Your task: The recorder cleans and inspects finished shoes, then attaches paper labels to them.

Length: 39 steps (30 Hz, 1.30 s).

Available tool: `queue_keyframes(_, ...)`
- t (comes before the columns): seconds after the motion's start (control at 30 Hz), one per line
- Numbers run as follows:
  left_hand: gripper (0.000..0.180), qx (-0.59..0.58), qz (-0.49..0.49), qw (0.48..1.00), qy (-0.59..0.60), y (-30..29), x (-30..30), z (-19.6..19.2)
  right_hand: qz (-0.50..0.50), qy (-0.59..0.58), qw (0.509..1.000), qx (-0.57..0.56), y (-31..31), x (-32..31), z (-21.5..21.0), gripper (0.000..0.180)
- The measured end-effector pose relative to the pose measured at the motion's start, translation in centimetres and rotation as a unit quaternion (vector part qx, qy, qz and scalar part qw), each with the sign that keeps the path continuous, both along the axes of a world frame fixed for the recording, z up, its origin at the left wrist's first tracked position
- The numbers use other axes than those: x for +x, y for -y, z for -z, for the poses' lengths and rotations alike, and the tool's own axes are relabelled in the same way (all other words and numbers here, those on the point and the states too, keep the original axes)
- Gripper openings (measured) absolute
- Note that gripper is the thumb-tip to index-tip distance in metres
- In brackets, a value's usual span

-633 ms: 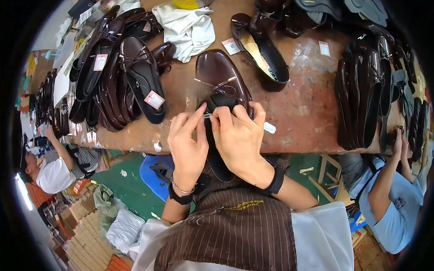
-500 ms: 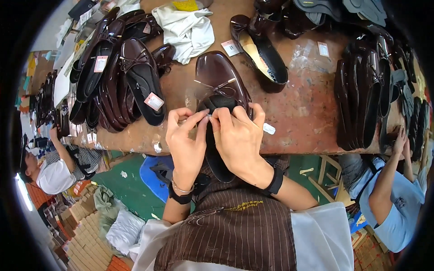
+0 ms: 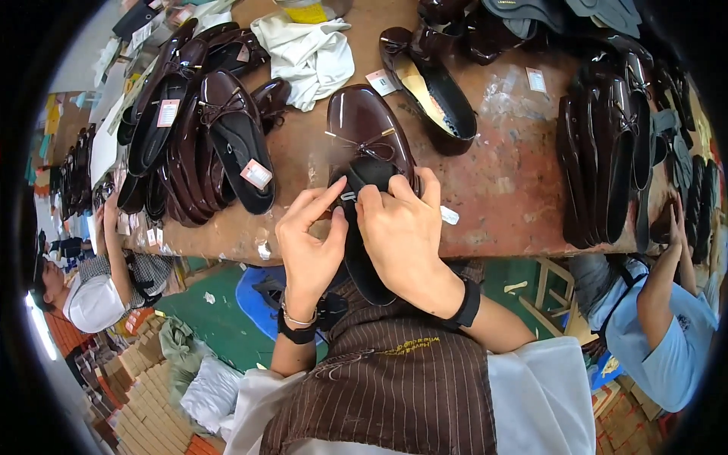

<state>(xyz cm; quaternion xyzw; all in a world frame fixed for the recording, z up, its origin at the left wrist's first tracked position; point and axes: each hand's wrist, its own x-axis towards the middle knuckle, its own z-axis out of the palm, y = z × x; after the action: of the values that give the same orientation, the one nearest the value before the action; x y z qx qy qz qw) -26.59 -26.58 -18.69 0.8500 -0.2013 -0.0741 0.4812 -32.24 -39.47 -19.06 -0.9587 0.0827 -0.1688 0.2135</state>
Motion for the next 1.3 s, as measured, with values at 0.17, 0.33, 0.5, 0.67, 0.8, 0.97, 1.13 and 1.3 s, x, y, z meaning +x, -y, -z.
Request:
queue_keyframes(0.17,0.038,-0.013,-0.011,0.999,0.028,0.1,-0.3,0.5,-0.007,-0.001,1.000,-0.016,-0.2,0.4,-0.2,0.008)
queue_keyframes(0.33,0.034,-0.015,-0.004,0.998,0.056,0.0,-0.2,0.3,0.010,0.012,0.999,0.045,-0.3,0.9,-0.5,0.006)
queue_keyframes(0.5,0.024,0.028,-0.024,0.993,0.110,0.0,0.1,0.7,0.006,0.008,0.998,0.065,-0.4,0.7,-0.3,0.006)
queue_keyframes(0.67,0.012,0.040,-0.024,0.990,0.130,0.3,0.1,0.7,0.004,0.034,0.998,0.050,0.0,0.5,-0.1,0.008)
queue_keyframes(0.8,0.008,0.013,-0.027,0.989,0.142,0.4,-0.1,0.7,-0.017,0.042,0.997,0.064,0.7,-0.5,-1.7,0.012)
queue_keyframes(0.97,0.006,-0.093,-0.028,0.978,0.183,0.8,-0.3,0.8,-0.046,-0.075,0.941,0.326,4.1,-2.2,-4.8,0.007)
queue_keyframes(1.13,0.005,-0.263,-0.067,0.952,-0.140,0.7,-0.6,-0.5,-0.110,-0.127,0.834,0.525,6.2,-1.7,-5.3,0.008)
queue_keyframes(1.3,0.016,-0.268,-0.010,0.942,-0.201,-0.1,-0.2,-0.8,-0.066,-0.067,0.938,0.335,4.7,-0.4,-5.6,0.009)
